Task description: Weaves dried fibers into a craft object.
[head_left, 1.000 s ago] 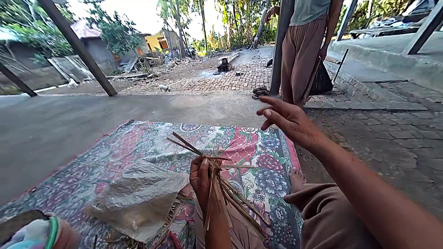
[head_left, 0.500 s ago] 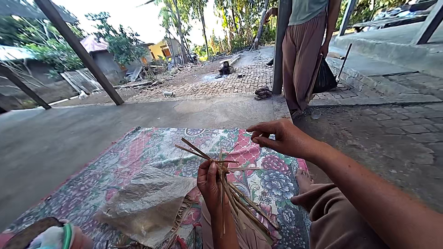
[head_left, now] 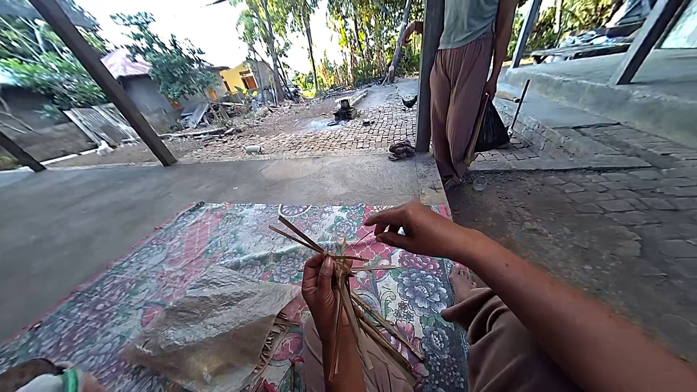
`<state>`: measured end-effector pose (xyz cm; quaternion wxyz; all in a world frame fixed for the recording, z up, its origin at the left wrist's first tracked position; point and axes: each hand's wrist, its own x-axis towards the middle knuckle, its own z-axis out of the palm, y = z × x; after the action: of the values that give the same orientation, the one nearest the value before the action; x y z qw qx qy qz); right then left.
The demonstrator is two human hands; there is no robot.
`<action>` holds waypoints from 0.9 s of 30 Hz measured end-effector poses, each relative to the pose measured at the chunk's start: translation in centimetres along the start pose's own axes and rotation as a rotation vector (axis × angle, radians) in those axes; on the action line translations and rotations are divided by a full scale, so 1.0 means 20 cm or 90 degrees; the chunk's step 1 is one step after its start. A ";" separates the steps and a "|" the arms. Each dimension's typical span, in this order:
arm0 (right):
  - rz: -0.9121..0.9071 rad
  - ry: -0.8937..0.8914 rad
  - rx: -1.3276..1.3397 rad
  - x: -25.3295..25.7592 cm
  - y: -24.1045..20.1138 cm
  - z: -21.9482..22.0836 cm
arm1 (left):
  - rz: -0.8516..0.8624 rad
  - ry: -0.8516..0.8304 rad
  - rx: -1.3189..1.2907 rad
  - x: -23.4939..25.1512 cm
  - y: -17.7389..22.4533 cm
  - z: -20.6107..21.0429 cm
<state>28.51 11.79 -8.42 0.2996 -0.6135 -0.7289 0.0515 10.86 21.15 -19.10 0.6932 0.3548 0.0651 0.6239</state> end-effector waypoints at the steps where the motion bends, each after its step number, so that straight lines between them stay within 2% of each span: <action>1: 0.002 -0.018 -0.001 0.01 0.00 0.02 | -0.002 -0.001 0.004 0.00 0.00 0.00; 12: -0.039 -0.095 -0.005 0.11 -0.07 0.11 | -0.010 -0.027 0.019 0.01 -0.04 -0.07; 27: -0.039 -0.104 -0.008 0.10 -0.08 0.11 | -0.010 -0.052 0.002 0.01 -0.03 -0.06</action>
<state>25.81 13.86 -8.74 0.2367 -0.5865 -0.7697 0.0871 10.80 21.93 -20.25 0.6994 0.3803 0.0405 0.6038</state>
